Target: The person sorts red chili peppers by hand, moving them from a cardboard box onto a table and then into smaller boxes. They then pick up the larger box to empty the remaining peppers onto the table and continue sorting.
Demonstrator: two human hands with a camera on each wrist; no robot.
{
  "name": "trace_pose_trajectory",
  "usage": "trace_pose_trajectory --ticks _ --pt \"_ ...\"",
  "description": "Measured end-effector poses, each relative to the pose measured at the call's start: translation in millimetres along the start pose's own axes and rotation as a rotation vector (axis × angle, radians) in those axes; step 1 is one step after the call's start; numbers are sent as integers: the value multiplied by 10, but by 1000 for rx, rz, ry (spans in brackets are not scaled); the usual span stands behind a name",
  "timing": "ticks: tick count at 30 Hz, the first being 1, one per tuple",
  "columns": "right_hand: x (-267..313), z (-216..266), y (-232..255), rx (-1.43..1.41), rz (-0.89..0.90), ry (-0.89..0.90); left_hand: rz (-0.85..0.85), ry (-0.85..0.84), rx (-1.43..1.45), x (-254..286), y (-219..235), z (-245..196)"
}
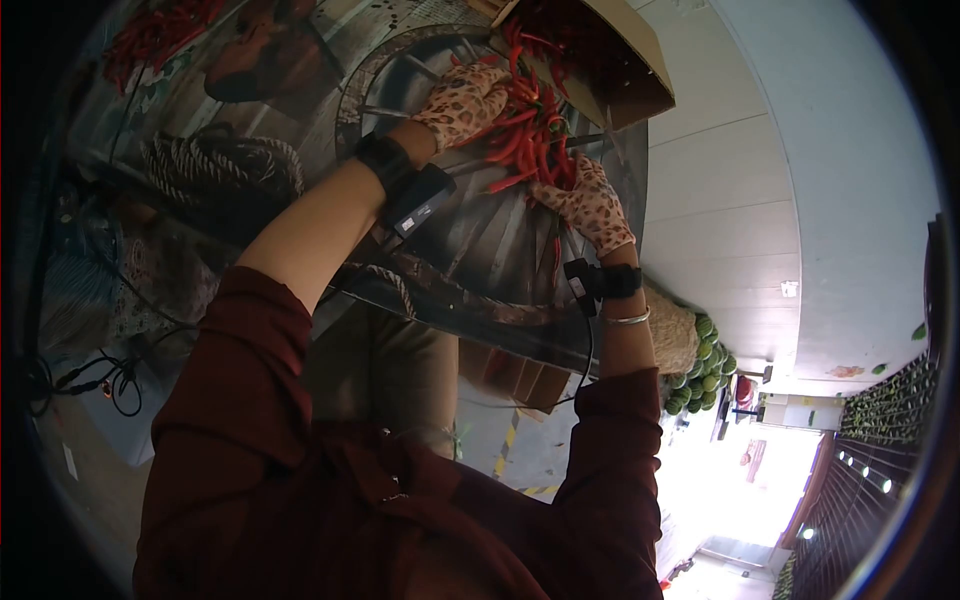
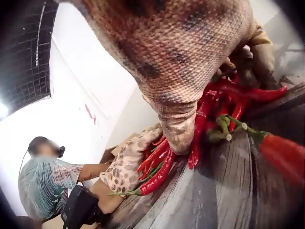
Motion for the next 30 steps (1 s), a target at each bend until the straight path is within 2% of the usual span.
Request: trace_pose_trajectory --ticks 7,10,12,14,19,21,22,24,28,30 --pt "-10 -80 11 17 -49 32 28 2 44 9 64 -85" --pt "4 -144 52 15 -27 -48 3 4 37 14 67 -73" --pt "-4 -246 89 -25 -99 -109 -17 -7 22 14 116 -99" --pt "-15 -262 76 -68 -88 -111 171 69 35 16 21 -69" --pt "-69 -406 11 -70 -135 -57 142 48 12 14 -9 -43" --pt "-63 -456 -12 -376 -97 -2 118 33 -14 15 24 -70" --pt "-73 -555 -42 -377 -97 -3 134 52 -6 11 23 -64" --pt "-54 -893 -176 -581 -85 -199 153 71 3 8 -3 -38" --pt "54 -903 -128 -685 -101 -153 158 56 18 -7 -56 3" --pt "102 -937 -159 -695 -49 -232 139 49 -4 -5 -47 -4"
Point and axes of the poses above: each hand's wrist, its own x-axis away from the middle knuckle, its own y-axis out of the back of the hand, z = x × y, the point moved 10 cm from there along -x, towards the middle knuckle, and after that the axes turned 1 degree about -y, right-handed, at the moved point
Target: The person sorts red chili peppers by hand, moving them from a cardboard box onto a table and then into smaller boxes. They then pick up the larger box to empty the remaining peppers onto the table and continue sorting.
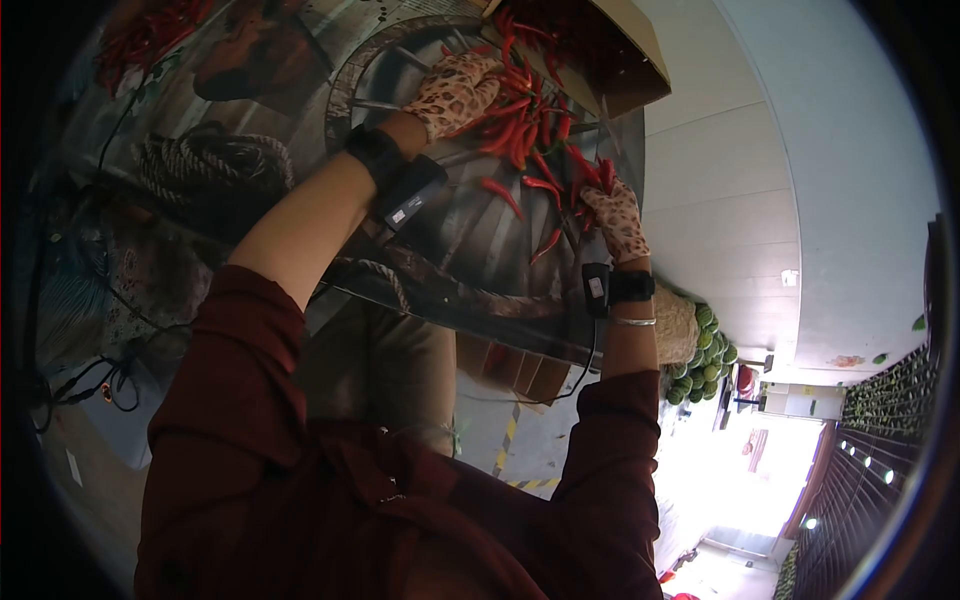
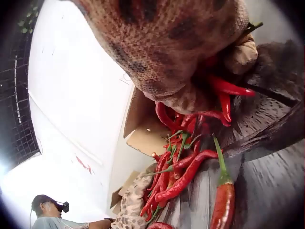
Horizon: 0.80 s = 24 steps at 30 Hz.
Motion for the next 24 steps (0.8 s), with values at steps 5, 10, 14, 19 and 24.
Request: trace_pose_trajectory --ticks 5,10,14,19,24 --pt "46 196 -97 116 63 197 -25 -18 4 -2 -17 38" --pt "223 564 -195 454 35 253 -17 -8 -7 -6 -47 61" --pt "177 573 -308 561 1 283 23 21 8 4 -14 19" --pt "93 672 -360 541 -5 232 -77 -37 47 12 16 11" --pt "128 752 -344 474 -13 195 4 -11 -49 -8 -21 10"
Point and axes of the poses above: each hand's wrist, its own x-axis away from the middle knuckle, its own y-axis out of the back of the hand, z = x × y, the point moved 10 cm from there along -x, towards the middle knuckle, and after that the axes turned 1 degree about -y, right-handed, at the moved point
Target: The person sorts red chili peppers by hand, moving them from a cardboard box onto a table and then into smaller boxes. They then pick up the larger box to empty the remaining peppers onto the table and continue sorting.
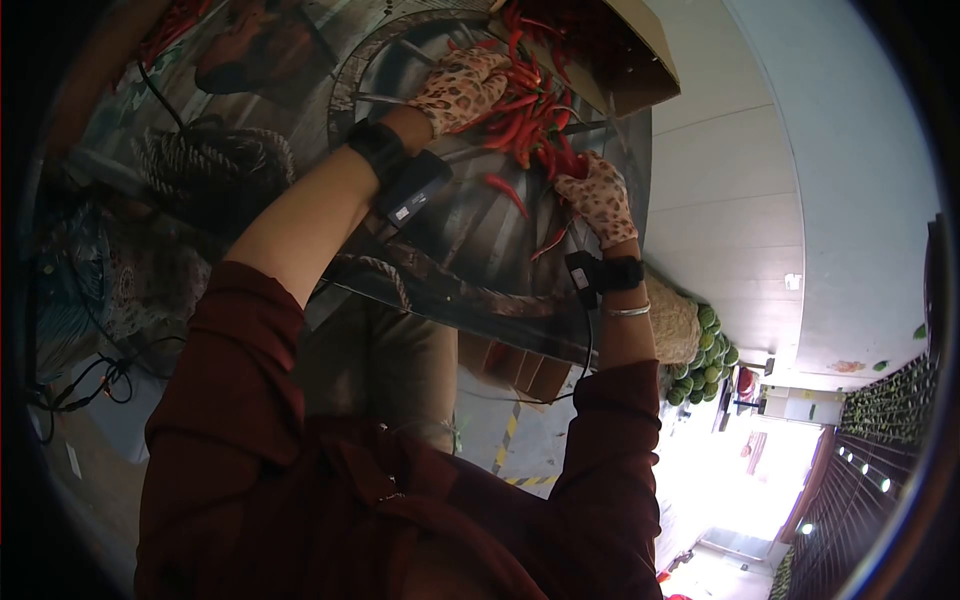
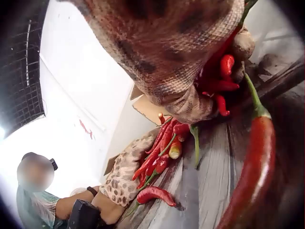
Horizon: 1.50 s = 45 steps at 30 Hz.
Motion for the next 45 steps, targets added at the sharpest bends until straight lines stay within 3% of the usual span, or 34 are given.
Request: trace_pose_trajectory --ticks 4,7,9,11,15,18,20,23,25,27,30,35,36,37,39,42,43,44,45 --pt "-43 -206 -39 -17 13 -63 8 26 19 7 -4 32" --pt "-11 -371 27 -134 -100 -48 16 15 53 -5 22 -4" --pt "73 -479 58 -396 -136 -67 36 8 61 -14 -27 -5" --pt "185 -576 104 -459 -131 -126 -106 -47 37 -18 26 6" --pt "449 -790 139 -650 -143 -255 -96 -98 106 6 51 -37" --pt "584 -936 165 -779 -160 -161 -65 -137 17 -29 -22 15" --pt "772 -1031 209 -790 -173 -197 -25 -178 -157 -43 -126 52" --pt "1201 -1083 280 -809 -229 -263 -29 -256 14 -18 -120 112" --pt "1549 -1119 339 -877 -332 -283 3 -6 34 11 75 -95" --pt "1917 -1298 302 -903 -376 -293 21 -50 -4 27 28 -133" --pt "2632 -1528 247 -925 -478 -441 2 21 62 46 81 -159" --pt "3646 -2077 -46 -1029 -645 -522 2 88 127 61 98 -216" --pt "3812 -2229 -178 -1036 -656 -608 -1 46 107 70 110 -253" --pt "3957 -2363 -331 -1043 -666 -695 12 38 107 -27 26 122" --pt "4075 -2537 -580 -809 -624 -833 -37 -640 -605 -134 -302 504" --pt "3946 -2795 -1008 -863 -540 -863 21 -545 -593 -89 -244 355" --pt "3860 -2913 -1138 -702 -461 -901 30 -473 -557 -106 -220 353" --pt "3768 -3029 -1264 -541 -380 -933 25 -517 -649 -125 -260 453" --pt "3680 -3186 -1425 -550 -379 -933 28 -522 -655 -124 -262 446"
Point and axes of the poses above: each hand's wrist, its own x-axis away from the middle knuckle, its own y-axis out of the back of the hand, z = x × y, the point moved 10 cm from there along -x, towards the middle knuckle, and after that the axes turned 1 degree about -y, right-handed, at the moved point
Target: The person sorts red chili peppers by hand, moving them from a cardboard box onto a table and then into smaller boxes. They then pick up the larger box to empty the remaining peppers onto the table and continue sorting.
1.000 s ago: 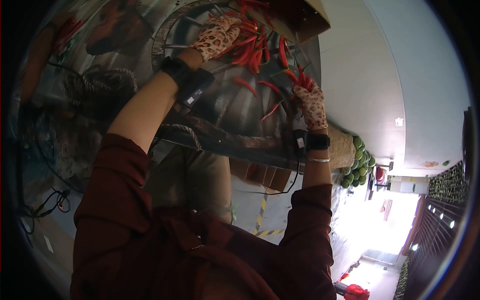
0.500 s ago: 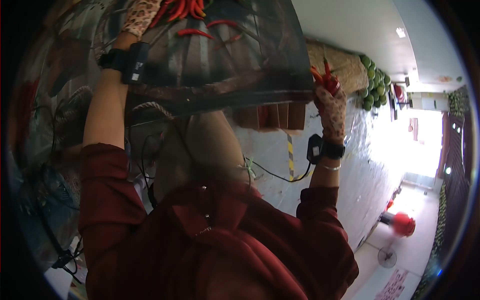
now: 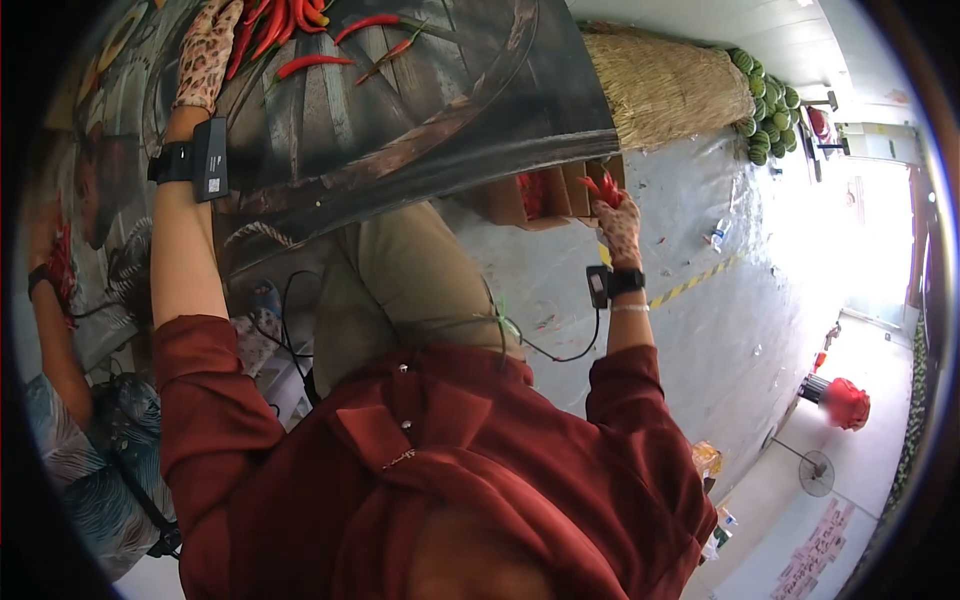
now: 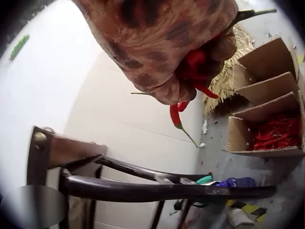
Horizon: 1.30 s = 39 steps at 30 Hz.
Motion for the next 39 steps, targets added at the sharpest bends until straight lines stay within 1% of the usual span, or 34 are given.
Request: trace_pose_trajectory --ticks 2,3,5,6,8,9,10,11,12,13,14,15,16,17,18,19,20,21,22,23,24,25,26,27,28,29,31,32,34,35,36,37,38,39 --pt "-338 -66 -223 227 -62 129 5 12 33 -5 23 -8" --pt "-495 -90 -327 220 -55 128 8 19 48 -7 40 -16" --pt "-793 -207 -601 327 46 43 15 33 80 -12 79 -38" --pt "-969 -356 -715 321 52 40 18 40 98 -17 100 -50" --pt "-1191 -494 -1116 735 183 330 23 57 135 -25 139 -66" --pt "-906 -114 -1066 941 260 268 23 69 153 -34 169 -75" --pt "-1048 -469 -1153 941 262 277 21 85 169 -37 189 -68" --pt "-1120 -625 -1214 930 160 463 17 105 182 -40 210 -53" --pt "-1225 -710 -1259 910 54 655 -5 85 306 -61 234 -56" --pt "-1251 -624 -1260 907 54 682 -16 98 404 -76 291 -89" --pt "-1186 -491 -1201 811 64 661 -31 110 497 -121 384 -173" --pt "-1095 -414 -1142 714 79 642 -51 275 675 -141 501 -235" --pt "-986 -372 -1075 618 97 623 -68 252 712 -153 548 -262" --pt "-838 -251 -984 523 119 602 -68 265 673 -158 567 -292" --pt "-654 -38 -755 139 134 460 -70 277 638 -140 573 -287" --pt "-438 167 -644 45 166 353 -93 174 498 -130 569 -289" --pt "-200 295 -604 -40 231 50 -113 73 360 -124 524 -304" --pt "15 521 -674 -306 386 175 -142 54 333 -102 497 -291" --pt "233 688 -684 -226 456 145 -122 114 486 -88 407 -228" --pt "451 962 -689 -163 518 307 -90 209 542 -99 426 -217" --pt "658 1191 -723 -123 620 440 -61 302 602 -93 439 -207" --pt "946 1527 -721 -70 731 394 -81 319 605 -80 438 -174" --pt "1130 1751 -724 17 782 418 -104 279 694 -83 407 -186" --pt "1248 1958 -696 21 801 497 -128 235 780 -80 406 -209" --pt "1352 2151 -667 24 821 577 -150 249 780 -66 440 -202" --pt "1403 2343 -631 44 820 593 -175 228 698 -69 499 -231" --pt "1613 2979 -531 109 739 952 -203 223 562 -82 546 -276" --pt "1612 3171 -563 125 744 971 -180 260 680 -79 497 -241" --pt "1848 3658 -540 525 309 1520 -190 316 575 -61 447 -212" --pt "1722 3746 -592 528 324 1431 -204 333 571 -67 450 -183" --pt "1692 3865 -680 539 331 1447 -155 391 625 -74 404 -158" --pt "1765 4017 -753 544 271 1582 -105 447 682 -73 375 -152" --pt "1836 4136 -809 546 208 1714 -114 459 681 -66 423 -171" --pt "1870 4182 -899 592 217 1824 -95 484 716 -55 478 -198"
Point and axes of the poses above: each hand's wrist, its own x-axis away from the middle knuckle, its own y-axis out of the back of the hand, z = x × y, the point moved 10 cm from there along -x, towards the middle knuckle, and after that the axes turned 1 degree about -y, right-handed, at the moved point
